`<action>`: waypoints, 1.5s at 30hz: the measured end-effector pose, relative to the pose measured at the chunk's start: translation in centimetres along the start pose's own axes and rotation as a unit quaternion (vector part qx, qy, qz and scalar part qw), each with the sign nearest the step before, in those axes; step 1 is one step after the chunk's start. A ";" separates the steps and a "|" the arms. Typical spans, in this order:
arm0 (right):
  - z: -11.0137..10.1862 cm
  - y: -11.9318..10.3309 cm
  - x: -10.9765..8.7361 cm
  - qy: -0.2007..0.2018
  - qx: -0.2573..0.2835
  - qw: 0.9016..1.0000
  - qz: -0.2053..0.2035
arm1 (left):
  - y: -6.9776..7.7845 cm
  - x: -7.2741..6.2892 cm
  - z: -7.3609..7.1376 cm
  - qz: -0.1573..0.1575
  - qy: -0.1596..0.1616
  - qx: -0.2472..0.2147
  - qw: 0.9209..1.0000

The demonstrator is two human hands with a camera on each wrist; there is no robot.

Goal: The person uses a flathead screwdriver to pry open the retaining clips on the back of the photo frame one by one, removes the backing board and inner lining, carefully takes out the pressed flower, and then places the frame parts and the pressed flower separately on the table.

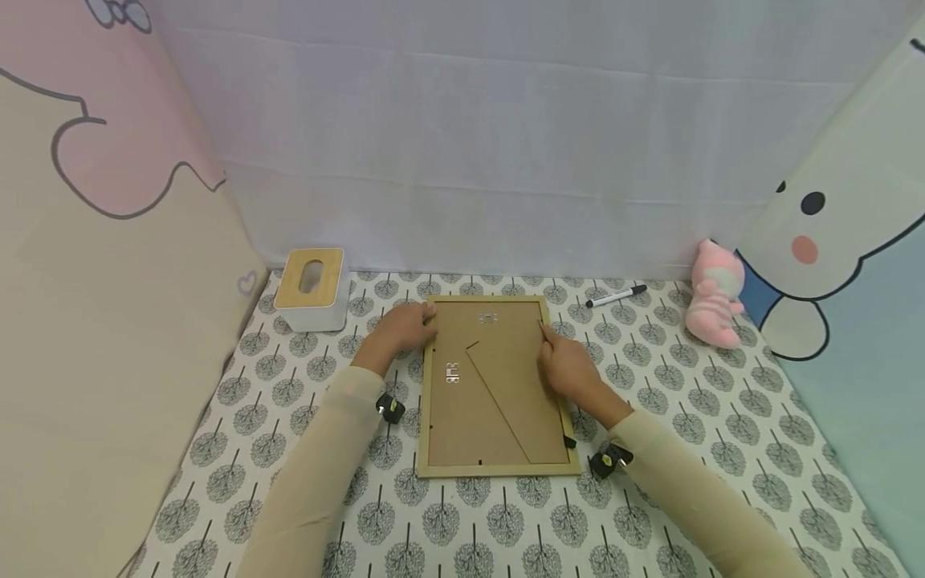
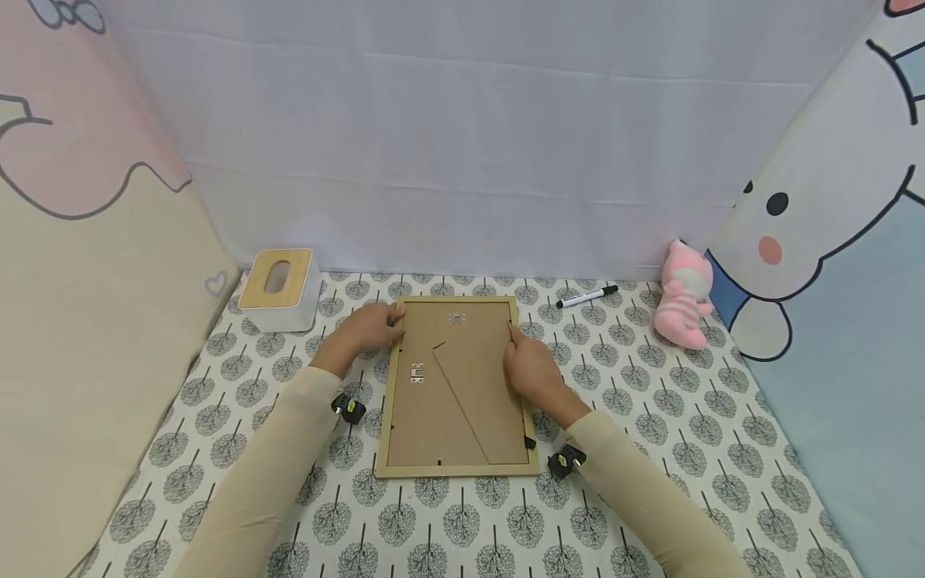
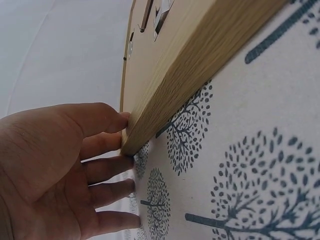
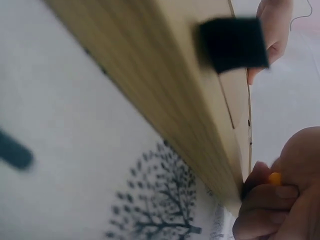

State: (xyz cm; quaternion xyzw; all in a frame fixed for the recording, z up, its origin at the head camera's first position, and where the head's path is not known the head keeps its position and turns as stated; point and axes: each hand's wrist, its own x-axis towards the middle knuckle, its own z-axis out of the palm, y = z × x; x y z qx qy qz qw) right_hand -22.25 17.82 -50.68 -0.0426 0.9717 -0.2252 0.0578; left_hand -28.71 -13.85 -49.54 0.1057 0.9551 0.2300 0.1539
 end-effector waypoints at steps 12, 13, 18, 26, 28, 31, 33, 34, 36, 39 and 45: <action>-0.4 -1.3 0.3 -0.029 -0.061 0.998 0.006 | -0.1 0.1 0.1 0.005 0.005 -0.012 1.000; -0.4 -1.2 0.3 -0.026 -0.057 0.998 0.005 | 0.0 0.2 0.0 0.006 0.005 -0.012 1.000; -0.5 -0.8 0.4 -0.026 -0.021 0.999 0.004 | 0.2 0.6 -0.2 0.001 0.007 -0.015 1.000; -0.5 0.0 0.2 -0.017 0.029 0.999 0.007 | 0.3 0.7 -0.4 0.000 0.004 -0.021 1.000; -0.5 0.1 0.2 -0.018 0.039 0.999 0.002 | 0.3 0.6 -0.4 -0.002 0.005 -0.021 1.000; -0.4 0.3 0.2 -0.020 0.044 0.999 0.001 | 0.2 0.6 -0.3 0.000 0.002 -0.023 1.000; -0.4 0.4 0.1 -0.027 0.041 0.999 0.009 | 0.2 0.7 -0.3 0.003 0.001 -0.025 1.000; -0.4 0.4 0.2 -0.030 0.036 0.999 0.010 | 0.3 0.6 -0.3 0.003 0.002 -0.024 1.000; -0.3 0.3 0.2 -0.034 0.020 0.999 0.009 | 0.2 0.6 -0.3 0.004 0.002 -0.020 1.000; -0.3 0.2 0.4 -0.034 0.002 0.999 -0.001 | 0.2 0.5 -0.2 0.003 0.008 -0.013 1.000; -0.4 -0.2 0.4 -0.033 0.005 0.999 0.002 | 0.2 0.7 -0.1 0.003 0.007 -0.013 1.000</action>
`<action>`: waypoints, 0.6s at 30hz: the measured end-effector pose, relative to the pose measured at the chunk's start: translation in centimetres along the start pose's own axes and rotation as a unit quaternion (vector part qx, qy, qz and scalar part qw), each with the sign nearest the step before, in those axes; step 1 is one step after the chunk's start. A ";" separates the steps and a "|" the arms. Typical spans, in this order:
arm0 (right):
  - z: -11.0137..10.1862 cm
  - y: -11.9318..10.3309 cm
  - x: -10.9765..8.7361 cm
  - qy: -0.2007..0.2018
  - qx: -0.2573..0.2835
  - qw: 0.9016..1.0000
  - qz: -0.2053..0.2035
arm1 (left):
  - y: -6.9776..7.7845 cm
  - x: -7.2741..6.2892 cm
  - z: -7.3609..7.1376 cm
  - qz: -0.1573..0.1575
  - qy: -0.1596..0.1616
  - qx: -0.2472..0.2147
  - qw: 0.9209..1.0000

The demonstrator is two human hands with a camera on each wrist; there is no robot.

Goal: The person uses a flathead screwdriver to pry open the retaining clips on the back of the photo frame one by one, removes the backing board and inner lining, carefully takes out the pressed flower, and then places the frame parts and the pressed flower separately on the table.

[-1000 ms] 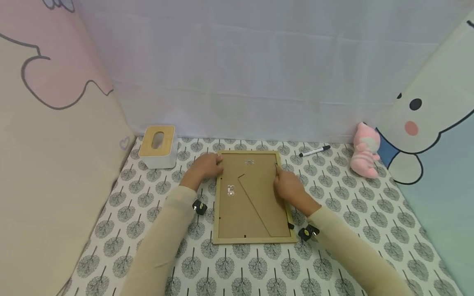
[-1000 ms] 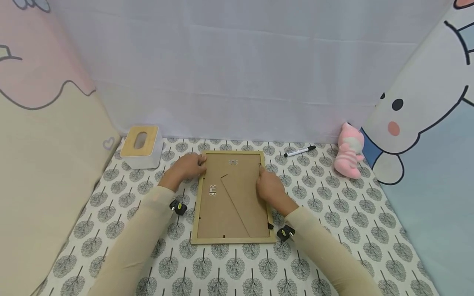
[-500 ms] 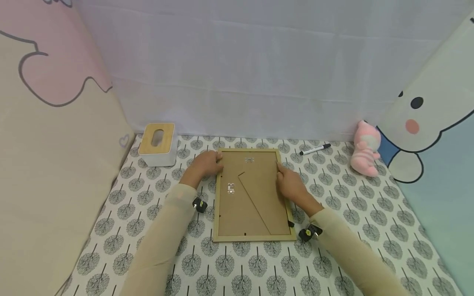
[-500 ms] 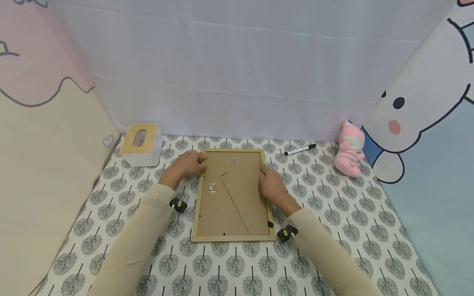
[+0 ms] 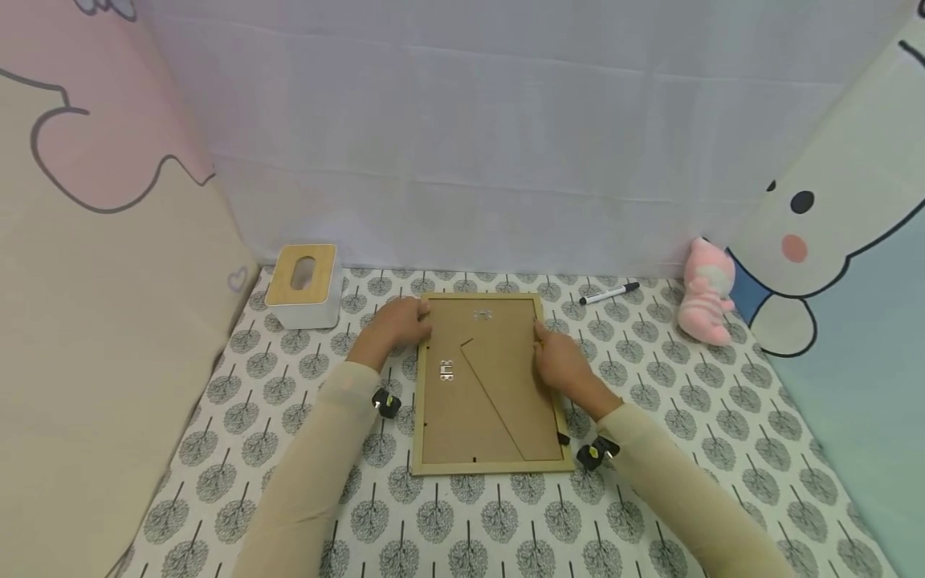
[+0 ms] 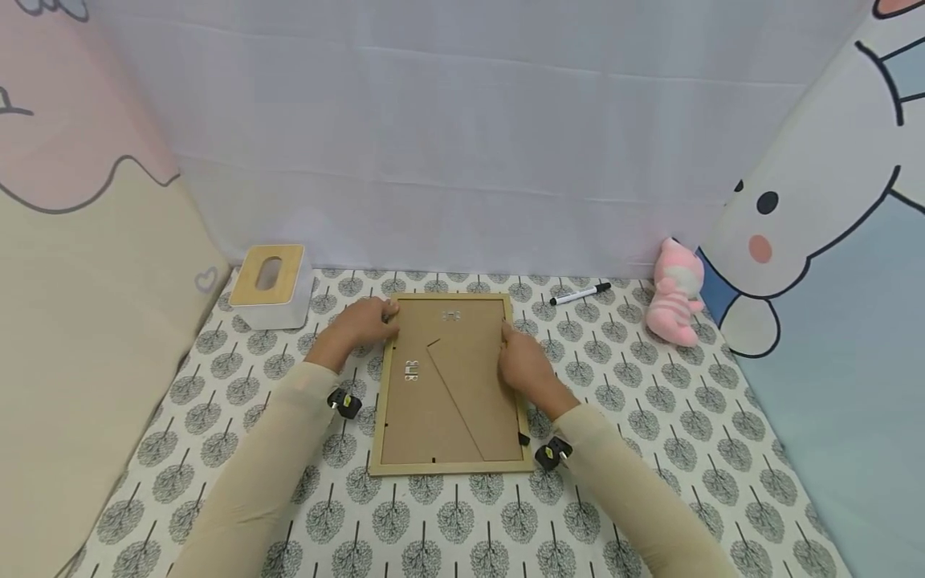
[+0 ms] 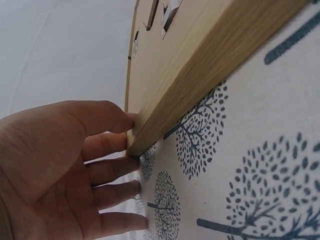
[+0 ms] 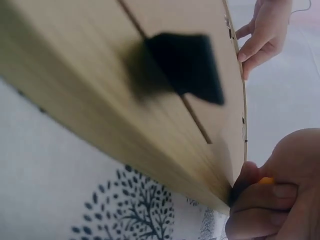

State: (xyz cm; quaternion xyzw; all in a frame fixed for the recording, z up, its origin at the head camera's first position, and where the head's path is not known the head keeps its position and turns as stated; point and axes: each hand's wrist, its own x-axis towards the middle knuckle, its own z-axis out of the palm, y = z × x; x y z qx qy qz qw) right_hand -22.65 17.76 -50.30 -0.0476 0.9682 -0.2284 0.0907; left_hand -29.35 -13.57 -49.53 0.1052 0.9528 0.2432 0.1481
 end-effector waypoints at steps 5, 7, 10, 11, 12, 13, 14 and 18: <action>0.0 0.0 -0.1 0.007 0.014 1.000 0.013 | -0.3 0.3 0.0 0.000 -0.012 0.000 1.000; 0.1 0.2 -0.1 0.008 0.027 0.999 0.017 | -0.4 0.5 0.0 0.002 -0.015 -0.002 1.000; 0.0 0.4 0.0 0.007 0.053 0.998 0.020 | -0.5 0.5 -0.1 0.004 -0.017 0.000 1.000; 0.0 0.4 0.0 0.006 0.057 0.998 0.021 | -0.4 0.5 -0.1 0.006 -0.017 0.000 1.000; -0.1 0.5 0.0 0.006 0.058 0.998 0.022 | -0.4 0.5 -0.1 0.008 -0.017 0.001 1.000; -0.1 0.5 0.0 0.004 0.059 0.998 0.020 | -0.4 0.4 -0.2 0.009 -0.017 0.001 1.000; -0.2 0.6 -0.1 0.002 0.060 0.998 0.018 | -0.3 0.3 -0.2 0.009 -0.019 0.001 1.000; -0.3 0.8 -0.6 -0.015 0.047 0.999 -0.010 | -0.2 -0.4 -0.5 0.002 -0.024 0.010 1.000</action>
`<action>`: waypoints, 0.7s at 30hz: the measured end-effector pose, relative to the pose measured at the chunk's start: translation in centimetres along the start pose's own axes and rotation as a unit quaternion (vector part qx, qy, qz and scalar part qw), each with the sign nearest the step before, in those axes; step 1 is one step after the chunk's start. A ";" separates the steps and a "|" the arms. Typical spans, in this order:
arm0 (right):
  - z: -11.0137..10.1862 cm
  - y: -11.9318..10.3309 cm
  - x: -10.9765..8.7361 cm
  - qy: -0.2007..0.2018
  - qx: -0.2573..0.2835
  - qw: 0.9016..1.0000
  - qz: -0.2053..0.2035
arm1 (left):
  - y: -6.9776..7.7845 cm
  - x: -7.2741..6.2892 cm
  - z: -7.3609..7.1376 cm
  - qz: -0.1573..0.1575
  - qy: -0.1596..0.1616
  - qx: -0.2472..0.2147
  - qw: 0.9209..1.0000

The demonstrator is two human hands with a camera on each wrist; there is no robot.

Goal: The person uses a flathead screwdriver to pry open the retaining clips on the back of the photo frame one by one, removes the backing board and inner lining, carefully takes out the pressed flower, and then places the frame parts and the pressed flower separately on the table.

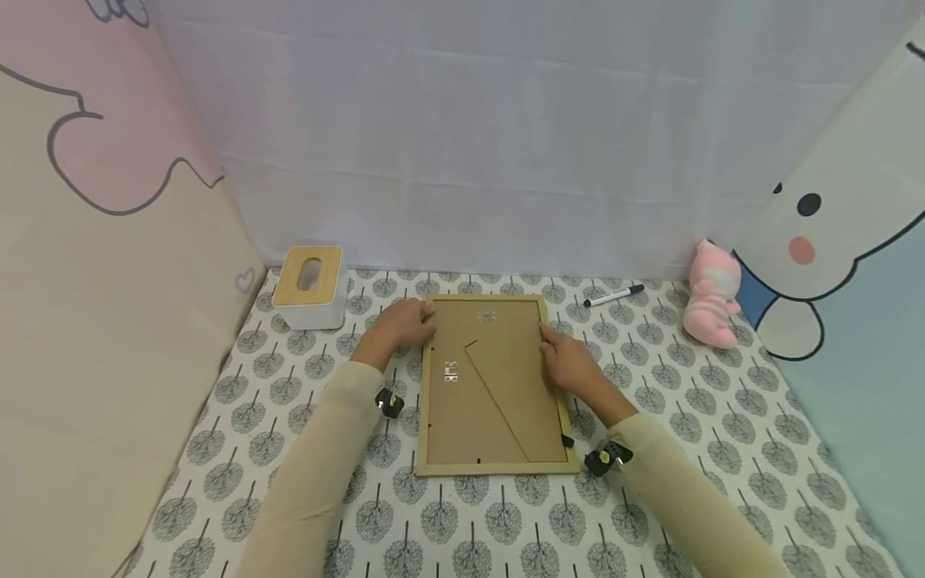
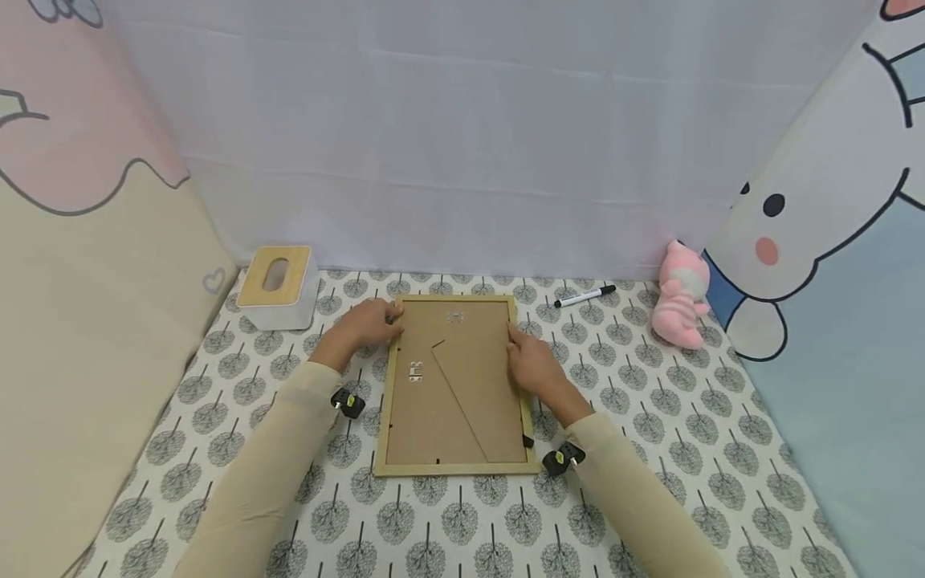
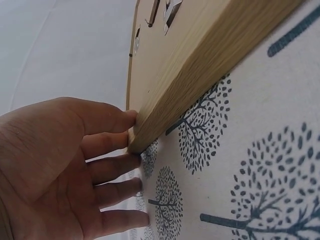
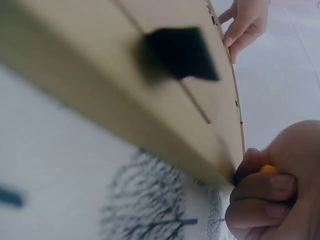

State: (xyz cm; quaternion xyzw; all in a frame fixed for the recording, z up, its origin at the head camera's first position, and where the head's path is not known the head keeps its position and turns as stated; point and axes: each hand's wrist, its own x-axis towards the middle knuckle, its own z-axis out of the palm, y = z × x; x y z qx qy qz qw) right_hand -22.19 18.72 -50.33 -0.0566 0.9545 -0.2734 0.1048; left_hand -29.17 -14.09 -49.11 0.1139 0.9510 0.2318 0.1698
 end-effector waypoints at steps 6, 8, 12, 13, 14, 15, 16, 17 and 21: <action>0.2 -0.1 -0.4 0.000 -0.057 0.998 -0.014 | -0.1 0.2 0.2 -0.001 0.002 0.007 1.000; 0.1 -0.3 -0.2 0.000 -0.068 0.998 -0.010 | 0.0 0.2 0.2 -0.001 0.002 0.007 1.000; 0.1 -0.7 0.2 0.009 -0.077 0.997 -0.007 | -0.1 0.1 0.2 0.000 -0.001 0.011 1.000; 0.1 -0.8 0.2 0.010 -0.076 0.997 -0.004 | -0.1 0.1 0.2 -0.001 -0.002 0.011 1.000; 0.2 -0.8 0.3 0.013 -0.079 0.997 -0.002 | -0.1 0.1 0.2 0.000 -0.003 0.012 1.000; 0.2 -0.8 0.4 0.016 -0.078 0.997 0.000 | -0.1 0.1 0.3 0.001 -0.004 0.014 1.000; 0.3 -0.9 0.4 0.019 -0.077 0.997 0.001 | -0.1 0.1 0.2 0.003 -0.004 0.015 1.000; 0.3 -0.9 0.5 0.021 -0.073 0.997 0.005 | -0.1 0.1 0.2 0.004 -0.004 0.016 1.000; 0.3 -0.9 0.6 0.021 -0.037 0.999 0.029 | -0.1 0.1 0.1 0.007 0.002 0.016 1.000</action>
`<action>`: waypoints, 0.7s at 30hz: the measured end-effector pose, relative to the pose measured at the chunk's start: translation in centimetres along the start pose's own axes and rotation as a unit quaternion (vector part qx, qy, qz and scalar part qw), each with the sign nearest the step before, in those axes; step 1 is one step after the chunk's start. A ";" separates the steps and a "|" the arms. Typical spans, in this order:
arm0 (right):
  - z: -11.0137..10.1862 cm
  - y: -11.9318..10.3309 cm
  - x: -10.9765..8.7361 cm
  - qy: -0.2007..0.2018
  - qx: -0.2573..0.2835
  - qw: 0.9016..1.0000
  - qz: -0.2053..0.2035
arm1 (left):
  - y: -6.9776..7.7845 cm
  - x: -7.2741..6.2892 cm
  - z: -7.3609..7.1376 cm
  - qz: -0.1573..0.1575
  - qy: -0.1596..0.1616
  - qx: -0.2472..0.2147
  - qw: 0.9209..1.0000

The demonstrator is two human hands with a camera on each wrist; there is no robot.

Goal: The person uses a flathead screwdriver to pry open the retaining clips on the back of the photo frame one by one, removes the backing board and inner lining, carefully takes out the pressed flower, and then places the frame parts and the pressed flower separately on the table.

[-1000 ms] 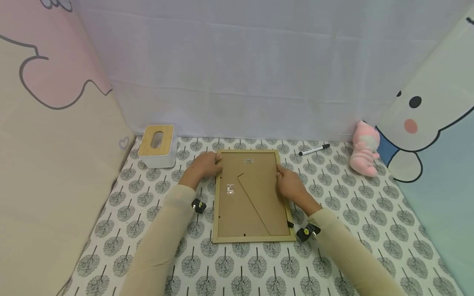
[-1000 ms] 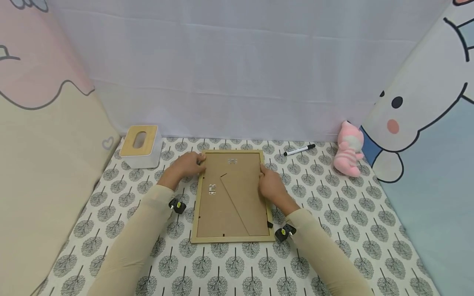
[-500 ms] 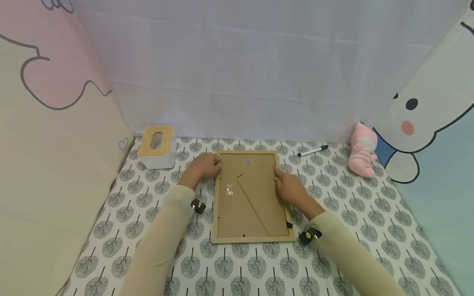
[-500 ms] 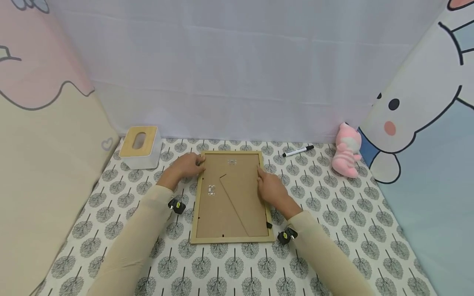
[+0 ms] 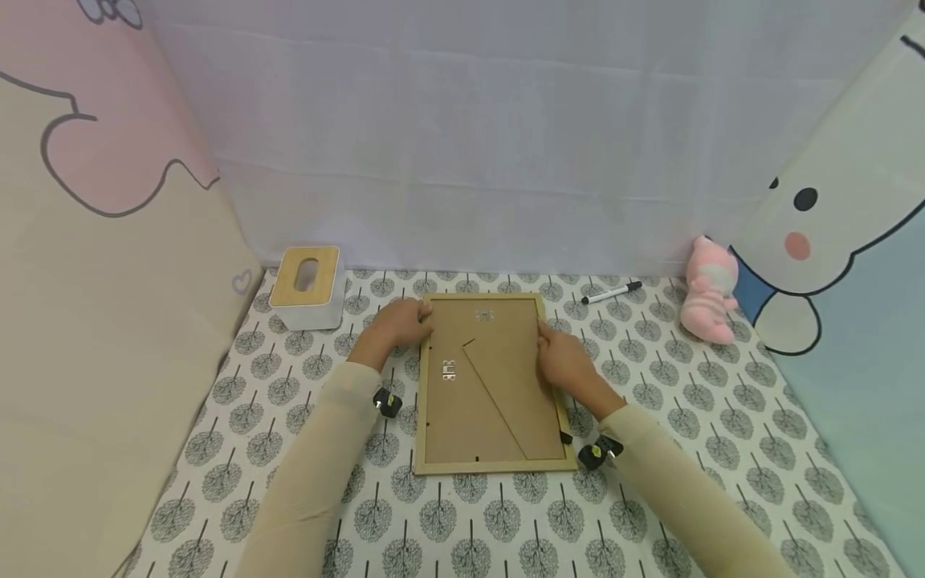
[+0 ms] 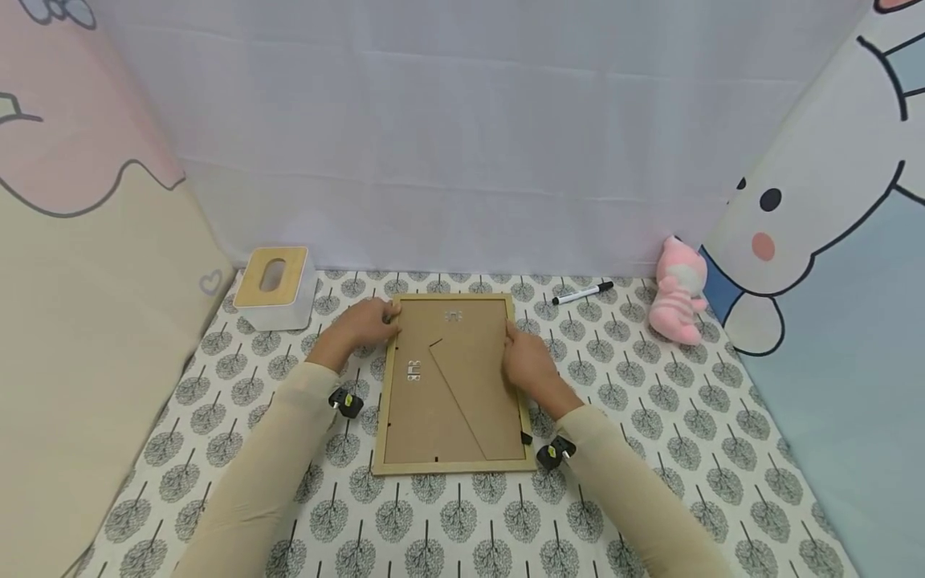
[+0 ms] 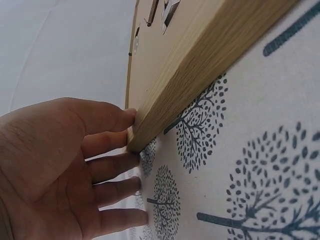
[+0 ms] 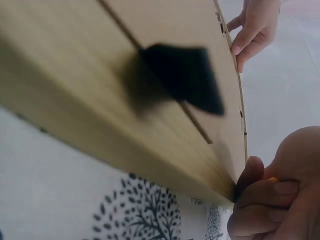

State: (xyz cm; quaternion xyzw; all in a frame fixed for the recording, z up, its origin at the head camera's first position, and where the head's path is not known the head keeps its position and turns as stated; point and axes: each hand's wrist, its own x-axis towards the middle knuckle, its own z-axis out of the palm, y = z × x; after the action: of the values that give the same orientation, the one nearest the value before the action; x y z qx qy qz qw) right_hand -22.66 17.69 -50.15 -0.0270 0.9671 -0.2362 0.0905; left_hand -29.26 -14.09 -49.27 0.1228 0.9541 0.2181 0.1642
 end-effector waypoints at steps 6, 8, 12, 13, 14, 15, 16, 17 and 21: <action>-0.3 0.6 0.0 0.002 0.055 0.998 0.012 | 0.1 0.1 0.0 0.000 0.003 -0.016 1.000; -0.4 1.1 0.0 -0.001 0.071 0.997 0.005 | 0.2 0.1 0.1 0.003 -0.003 -0.020 1.000; -0.8 1.8 -0.4 -0.008 0.104 0.994 -0.026 | 0.1 -0.1 -0.3 0.001 -0.016 -0.014 1.000; -0.7 1.9 -0.5 -0.009 0.121 0.992 -0.035 | 0.1 -0.2 -0.4 -0.003 -0.019 -0.016 1.000; -0.7 1.8 -0.7 -0.014 0.140 0.989 -0.044 | 0.0 -0.2 -0.6 -0.004 -0.022 -0.016 1.000; -0.6 1.7 -0.8 -0.021 0.156 0.986 -0.051 | -0.1 -0.2 -0.7 -0.005 -0.024 -0.015 1.000; -0.5 1.4 -0.9 -0.032 0.178 0.982 -0.058 | -0.2 -0.3 -0.8 -0.004 -0.026 -0.013 1.000; -0.4 1.0 -1.0 -0.044 0.196 0.977 -0.069 | -0.2 -0.4 -0.9 -0.004 -0.029 -0.016 0.999; -0.1 -1.4 -1.3 -0.103 0.214 0.964 -0.123 | -0.5 -0.4 -1.0 -0.003 -0.046 -0.026 0.999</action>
State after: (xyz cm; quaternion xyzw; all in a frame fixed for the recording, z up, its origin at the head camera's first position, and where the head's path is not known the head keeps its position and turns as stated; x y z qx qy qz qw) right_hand -21.36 16.61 -49.23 -0.1497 0.8687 -0.4428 0.1637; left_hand -29.35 -15.07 -48.52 0.1259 0.9399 0.2364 0.2120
